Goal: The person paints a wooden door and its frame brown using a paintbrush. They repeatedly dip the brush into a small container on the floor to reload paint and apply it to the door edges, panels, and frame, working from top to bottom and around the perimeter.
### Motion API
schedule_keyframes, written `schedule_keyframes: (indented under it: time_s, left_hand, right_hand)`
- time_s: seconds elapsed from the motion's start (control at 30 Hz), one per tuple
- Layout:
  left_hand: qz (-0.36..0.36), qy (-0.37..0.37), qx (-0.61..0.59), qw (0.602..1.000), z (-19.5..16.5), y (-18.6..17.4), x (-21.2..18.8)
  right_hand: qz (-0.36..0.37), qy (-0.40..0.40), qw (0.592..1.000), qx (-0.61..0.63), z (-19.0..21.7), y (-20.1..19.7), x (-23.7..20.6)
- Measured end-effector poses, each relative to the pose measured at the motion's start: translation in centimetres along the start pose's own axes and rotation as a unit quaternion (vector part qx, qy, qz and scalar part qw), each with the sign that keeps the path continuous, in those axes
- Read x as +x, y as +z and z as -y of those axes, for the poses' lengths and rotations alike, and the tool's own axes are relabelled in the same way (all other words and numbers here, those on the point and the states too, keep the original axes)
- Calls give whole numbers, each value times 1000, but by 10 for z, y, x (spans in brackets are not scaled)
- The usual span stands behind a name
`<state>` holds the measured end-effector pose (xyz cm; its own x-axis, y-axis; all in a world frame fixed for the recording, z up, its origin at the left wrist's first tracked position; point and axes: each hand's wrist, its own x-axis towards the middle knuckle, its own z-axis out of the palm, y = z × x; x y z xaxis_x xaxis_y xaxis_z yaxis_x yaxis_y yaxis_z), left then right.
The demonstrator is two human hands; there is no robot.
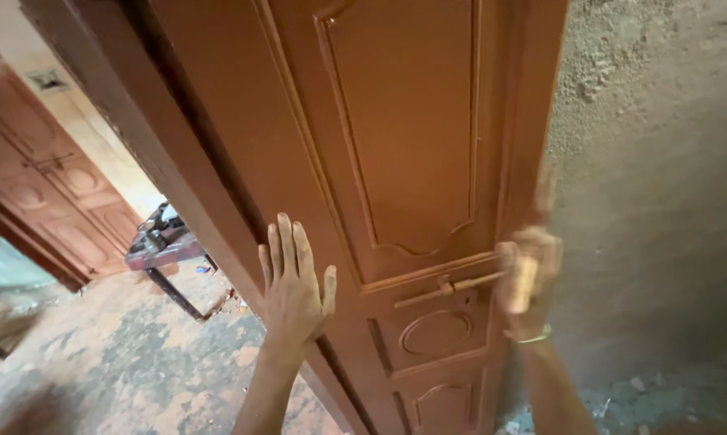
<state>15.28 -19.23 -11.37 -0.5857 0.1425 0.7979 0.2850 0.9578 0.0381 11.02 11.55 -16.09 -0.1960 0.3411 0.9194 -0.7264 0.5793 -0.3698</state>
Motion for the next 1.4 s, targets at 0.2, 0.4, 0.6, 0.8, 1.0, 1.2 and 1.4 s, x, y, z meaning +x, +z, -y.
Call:
schedule_keyframes:
  time_s: [0.2,0.4,0.6,0.8,1.0,1.2,1.4]
  left_hand:
    - [-4,-29,44,999,8,-21,-2]
    - [-28,-45,22,998,7,-43,0]
    - [-13,-12,50,999,5,-41,38]
    - [-18,20,50,998,8,-46,69]
    - [-30,-7,91,995,26,-62,76]
    - [-68,2,95,993,40,-87,89]
    - [-33,20,82,996,24,-78,133]
  right_hand:
    - [382,-113,893,208,74,57,-41]
    - [249,-100,905,329,45,67,0]
    - [-33,12,982,187,-48,23,42]
    - [-33,-151,986,53,-13,41,93]
    - [280,-221,929,97,86,88,75]
    - [203,-153,870,421,105,113,121]
    - [8,83,918,387,-35,67,172]
